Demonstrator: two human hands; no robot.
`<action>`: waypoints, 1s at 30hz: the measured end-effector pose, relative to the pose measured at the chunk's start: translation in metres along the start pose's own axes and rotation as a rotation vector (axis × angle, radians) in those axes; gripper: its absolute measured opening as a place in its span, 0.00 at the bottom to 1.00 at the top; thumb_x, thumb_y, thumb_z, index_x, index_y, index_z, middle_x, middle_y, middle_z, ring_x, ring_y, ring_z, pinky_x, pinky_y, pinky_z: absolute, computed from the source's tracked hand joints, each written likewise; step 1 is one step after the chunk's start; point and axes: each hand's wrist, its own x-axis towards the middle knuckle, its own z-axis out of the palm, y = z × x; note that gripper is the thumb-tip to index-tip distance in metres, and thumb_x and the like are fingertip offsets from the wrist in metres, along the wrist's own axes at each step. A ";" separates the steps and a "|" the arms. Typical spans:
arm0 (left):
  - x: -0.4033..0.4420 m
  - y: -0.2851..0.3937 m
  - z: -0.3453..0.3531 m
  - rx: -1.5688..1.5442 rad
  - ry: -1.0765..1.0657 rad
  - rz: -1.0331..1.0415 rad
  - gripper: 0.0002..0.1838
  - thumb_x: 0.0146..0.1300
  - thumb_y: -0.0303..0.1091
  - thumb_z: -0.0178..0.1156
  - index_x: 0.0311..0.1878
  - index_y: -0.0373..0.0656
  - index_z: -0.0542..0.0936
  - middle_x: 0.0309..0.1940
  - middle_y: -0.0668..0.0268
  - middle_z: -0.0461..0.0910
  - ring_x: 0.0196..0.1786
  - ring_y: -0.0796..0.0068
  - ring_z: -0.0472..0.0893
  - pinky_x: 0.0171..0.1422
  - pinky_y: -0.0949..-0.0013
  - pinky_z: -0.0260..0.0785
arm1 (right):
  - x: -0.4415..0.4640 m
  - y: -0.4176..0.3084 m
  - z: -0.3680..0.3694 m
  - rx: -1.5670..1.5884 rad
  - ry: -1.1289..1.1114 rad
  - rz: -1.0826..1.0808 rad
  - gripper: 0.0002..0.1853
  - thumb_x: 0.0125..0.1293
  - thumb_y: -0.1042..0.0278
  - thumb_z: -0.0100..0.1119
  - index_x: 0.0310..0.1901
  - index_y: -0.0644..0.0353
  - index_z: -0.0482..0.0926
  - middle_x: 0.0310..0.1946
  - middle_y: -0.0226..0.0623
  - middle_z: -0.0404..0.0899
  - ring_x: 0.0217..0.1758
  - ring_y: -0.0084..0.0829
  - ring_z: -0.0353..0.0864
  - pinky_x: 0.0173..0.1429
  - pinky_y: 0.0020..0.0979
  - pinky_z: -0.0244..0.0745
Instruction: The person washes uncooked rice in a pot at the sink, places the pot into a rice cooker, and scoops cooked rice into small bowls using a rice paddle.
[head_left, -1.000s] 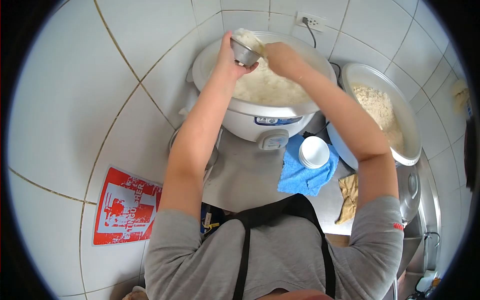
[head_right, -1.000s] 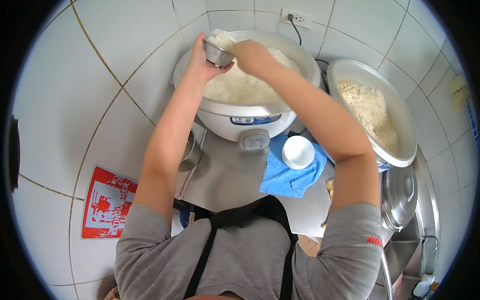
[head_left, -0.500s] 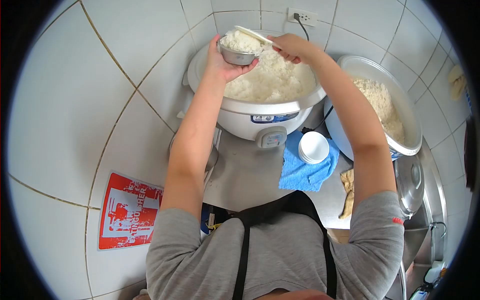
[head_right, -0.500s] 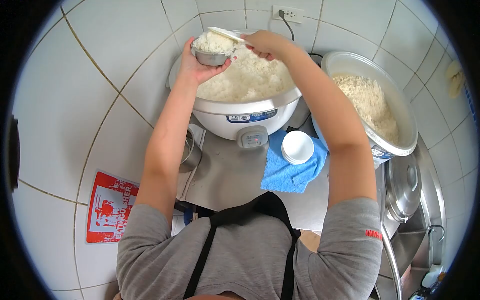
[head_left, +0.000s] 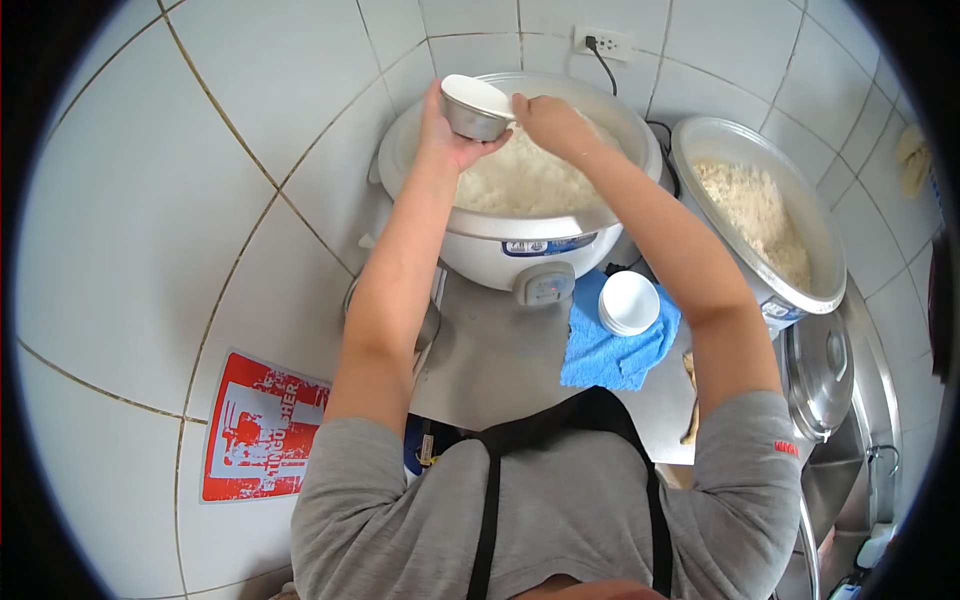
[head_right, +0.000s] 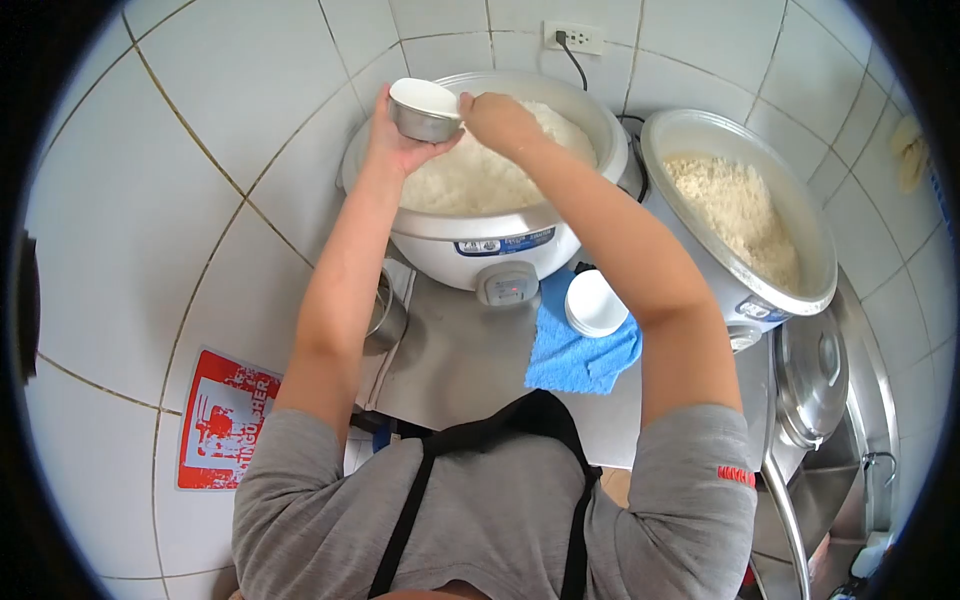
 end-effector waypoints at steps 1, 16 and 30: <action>-0.005 -0.001 0.001 0.012 0.039 -0.008 0.36 0.57 0.63 0.48 0.61 0.48 0.63 0.62 0.53 0.60 0.63 0.48 0.60 0.60 0.41 0.57 | 0.002 0.005 0.011 -0.014 -0.077 -0.007 0.29 0.68 0.49 0.30 0.36 0.68 0.77 0.44 0.56 0.75 0.51 0.54 0.73 0.55 0.46 0.67; -0.019 0.013 -0.009 0.044 -0.195 -0.275 0.39 0.57 0.64 0.47 0.64 0.47 0.61 0.63 0.49 0.59 0.61 0.38 0.61 0.56 0.44 0.63 | 0.019 0.026 -0.045 0.594 -0.625 0.355 0.22 0.66 0.50 0.38 0.19 0.54 0.66 0.11 0.28 0.61 0.10 0.22 0.55 0.15 0.29 0.49; -0.020 0.021 0.009 -0.066 -0.136 0.003 0.37 0.55 0.61 0.49 0.61 0.44 0.62 0.61 0.52 0.60 0.61 0.48 0.63 0.54 0.39 0.63 | -0.004 0.041 -0.019 1.160 -0.620 0.605 0.14 0.67 0.59 0.36 0.24 0.53 0.63 0.11 0.20 0.53 0.08 0.15 0.47 0.10 0.21 0.43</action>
